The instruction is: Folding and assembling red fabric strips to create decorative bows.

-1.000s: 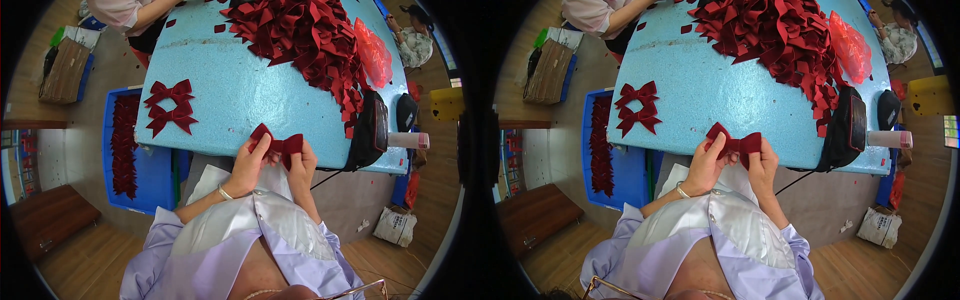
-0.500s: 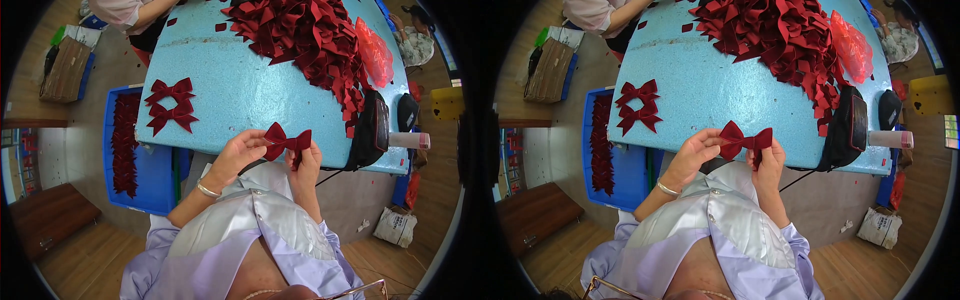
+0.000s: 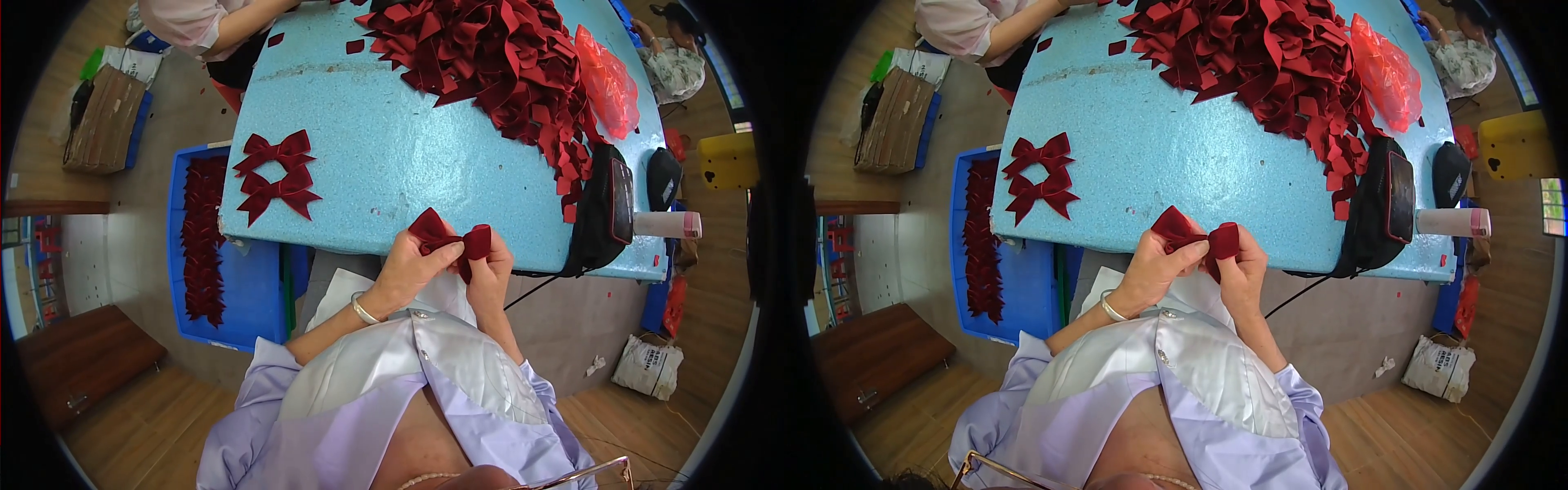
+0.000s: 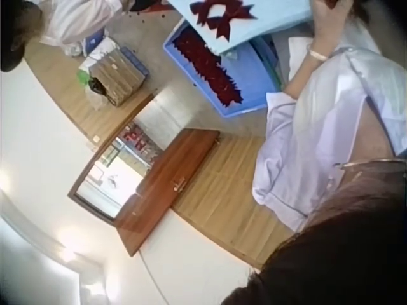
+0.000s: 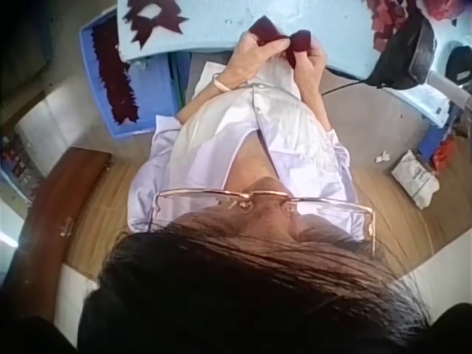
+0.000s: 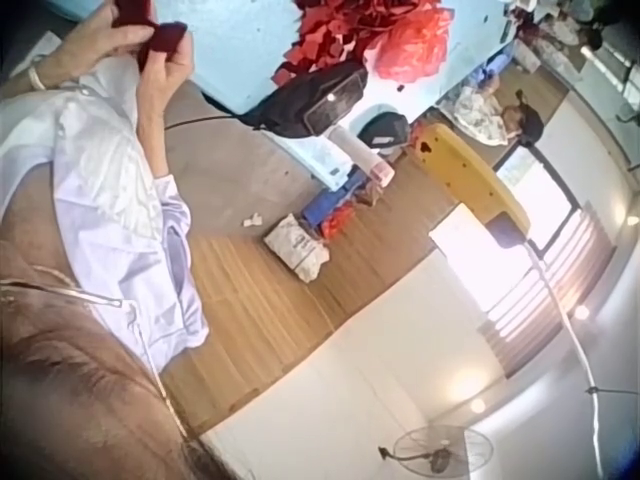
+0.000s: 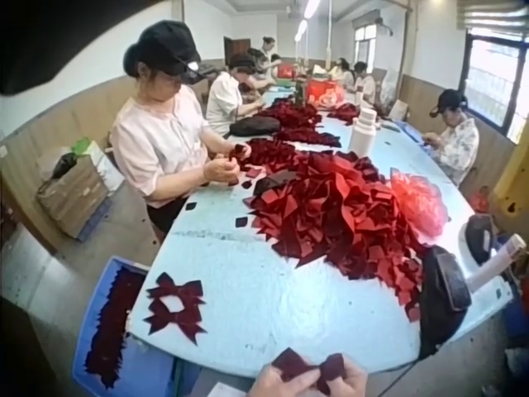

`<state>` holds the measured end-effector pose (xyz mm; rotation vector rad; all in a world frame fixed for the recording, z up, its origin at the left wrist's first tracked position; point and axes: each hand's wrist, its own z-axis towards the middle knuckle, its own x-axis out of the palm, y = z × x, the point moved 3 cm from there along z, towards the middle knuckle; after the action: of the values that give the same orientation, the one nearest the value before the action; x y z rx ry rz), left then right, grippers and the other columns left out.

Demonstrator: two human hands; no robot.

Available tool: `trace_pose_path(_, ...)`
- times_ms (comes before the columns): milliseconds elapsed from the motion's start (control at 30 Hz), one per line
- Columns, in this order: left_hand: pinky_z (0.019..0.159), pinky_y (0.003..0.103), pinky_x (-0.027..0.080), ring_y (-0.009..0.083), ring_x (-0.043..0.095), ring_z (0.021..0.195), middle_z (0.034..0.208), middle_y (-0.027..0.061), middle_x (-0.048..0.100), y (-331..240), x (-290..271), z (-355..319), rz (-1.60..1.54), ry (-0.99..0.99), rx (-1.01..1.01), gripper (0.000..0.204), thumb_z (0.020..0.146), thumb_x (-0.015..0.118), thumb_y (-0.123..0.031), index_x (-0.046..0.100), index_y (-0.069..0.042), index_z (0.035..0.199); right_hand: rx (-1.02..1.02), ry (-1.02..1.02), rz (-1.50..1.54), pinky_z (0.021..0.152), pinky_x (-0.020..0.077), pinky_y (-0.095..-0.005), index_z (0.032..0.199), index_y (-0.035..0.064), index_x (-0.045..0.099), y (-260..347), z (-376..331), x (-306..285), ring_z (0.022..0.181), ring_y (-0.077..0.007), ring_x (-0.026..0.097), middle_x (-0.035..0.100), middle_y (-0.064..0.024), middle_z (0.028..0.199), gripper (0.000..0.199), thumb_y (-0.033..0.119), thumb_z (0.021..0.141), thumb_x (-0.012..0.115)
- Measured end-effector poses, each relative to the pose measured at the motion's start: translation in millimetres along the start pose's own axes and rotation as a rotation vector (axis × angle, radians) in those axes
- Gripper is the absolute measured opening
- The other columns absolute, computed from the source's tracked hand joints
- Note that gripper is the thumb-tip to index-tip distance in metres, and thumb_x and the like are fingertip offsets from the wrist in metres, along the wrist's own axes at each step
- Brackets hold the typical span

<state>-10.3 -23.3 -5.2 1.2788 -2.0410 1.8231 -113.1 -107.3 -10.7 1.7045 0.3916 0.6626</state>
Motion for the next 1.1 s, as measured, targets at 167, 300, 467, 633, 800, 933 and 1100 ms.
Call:
trace_pose_path(167, 0.05, 0.024, 0.034, 0.0061, 0.046, 0.058, 0.072, -0.0009, 0.055, 2, 2, -2, -0.024, -0.01, -0.007, 0.013, 0.089, 0.067, -0.008, 0.055, -0.005, 0.095, -0.125, -0.005, -0.149, 0.048, 0.0381, -0.0218, 0.083, 0.0022, 0.06, 1, -3, -1, 0.057, -0.0038, 0.049, 0.058, 0.0003, 0.071, 0.024, 0.017, 0.101, 0.054)
trace_pose_path(300, 0.049, 0.024, 0.032, 0.0055, 0.042, 0.056, 0.072, -0.001, 0.052, 5, 2, -3, -0.072, -0.002, -0.073, 0.013, 0.09, 0.065, -0.007, 0.053, -0.006, 0.096, -0.089, -0.08, -0.064, 0.046, 0.0329, -0.021, 0.083, 0.0034, 0.059, -1, -5, 3, 0.056, -0.0025, 0.045, 0.055, 0.0031, 0.068, 0.022, 0.016, 0.101, 0.053)
trace_pose_path(467, 0.049, 0.024, 0.031, 0.0055, 0.041, 0.056, 0.073, -0.0009, 0.051, 8, 1, -3, -0.117, 0.018, -0.071, 0.015, 0.09, 0.064, -0.005, 0.051, -0.006, 0.098, -0.033, 0.015, -0.076, 0.047, 0.032, -0.0208, 0.085, 0.0036, 0.059, 1, -2, -5, 0.057, -0.0024, 0.044, 0.054, 0.0037, 0.068, 0.019, 0.014, 0.099, 0.053)
trace_pose_path(633, 0.048, 0.024, 0.03, 0.0055, 0.04, 0.056, 0.073, -0.0018, 0.05, 8, 2, -2, -0.054, 0.031, -0.038, 0.017, 0.089, 0.065, -0.004, 0.051, -0.008, 0.097, -0.268, -0.031, -0.288, 0.05, 0.036, -0.0218, 0.083, 0.0005, 0.059, 7, 2, 0, 0.058, -0.0043, 0.046, 0.057, 0.0014, 0.07, 0.018, 0.01, 0.098, 0.054)
trace_pose_path(800, 0.046, 0.023, 0.027, 0.0047, 0.038, 0.055, 0.072, -0.003, 0.047, 7, 4, -3, -0.144, 0.046, -0.076, 0.018, 0.087, 0.065, -0.003, 0.05, -0.009, 0.095, -0.29, -0.027, -0.304, 0.052, 0.0347, -0.0205, 0.086, 0.0023, 0.059, 9, -3, -1, 0.061, -0.0032, 0.044, 0.055, 0.0026, 0.073, 0.016, 0.013, 0.097, 0.055)
trace_pose_path(933, 0.045, 0.023, 0.025, 0.004, 0.037, 0.055, 0.071, -0.0035, 0.046, 6, 6, -3, -0.189, 0.059, -0.126, 0.018, 0.086, 0.064, -0.002, 0.049, -0.009, 0.094, -0.112, -0.065, -0.072, 0.052, 0.0345, -0.0203, 0.086, 0.002, 0.058, 4, -11, 2, 0.061, -0.0033, 0.044, 0.055, 0.0026, 0.074, 0.017, 0.014, 0.097, 0.055)
trace_pose_path(1100, 0.045, 0.022, 0.025, 0.0037, 0.037, 0.054, 0.07, -0.0037, 0.045, 11, 5, -5, -0.266, 0.05, -0.18, 0.018, 0.086, 0.064, -0.001, 0.049, -0.009, 0.094, -0.046, -0.076, -0.003, 0.053, 0.0344, -0.0205, 0.085, 0.002, 0.057, 4, -14, 3, 0.062, -0.004, 0.044, 0.054, 0.0026, 0.074, 0.017, 0.013, 0.097, 0.055)
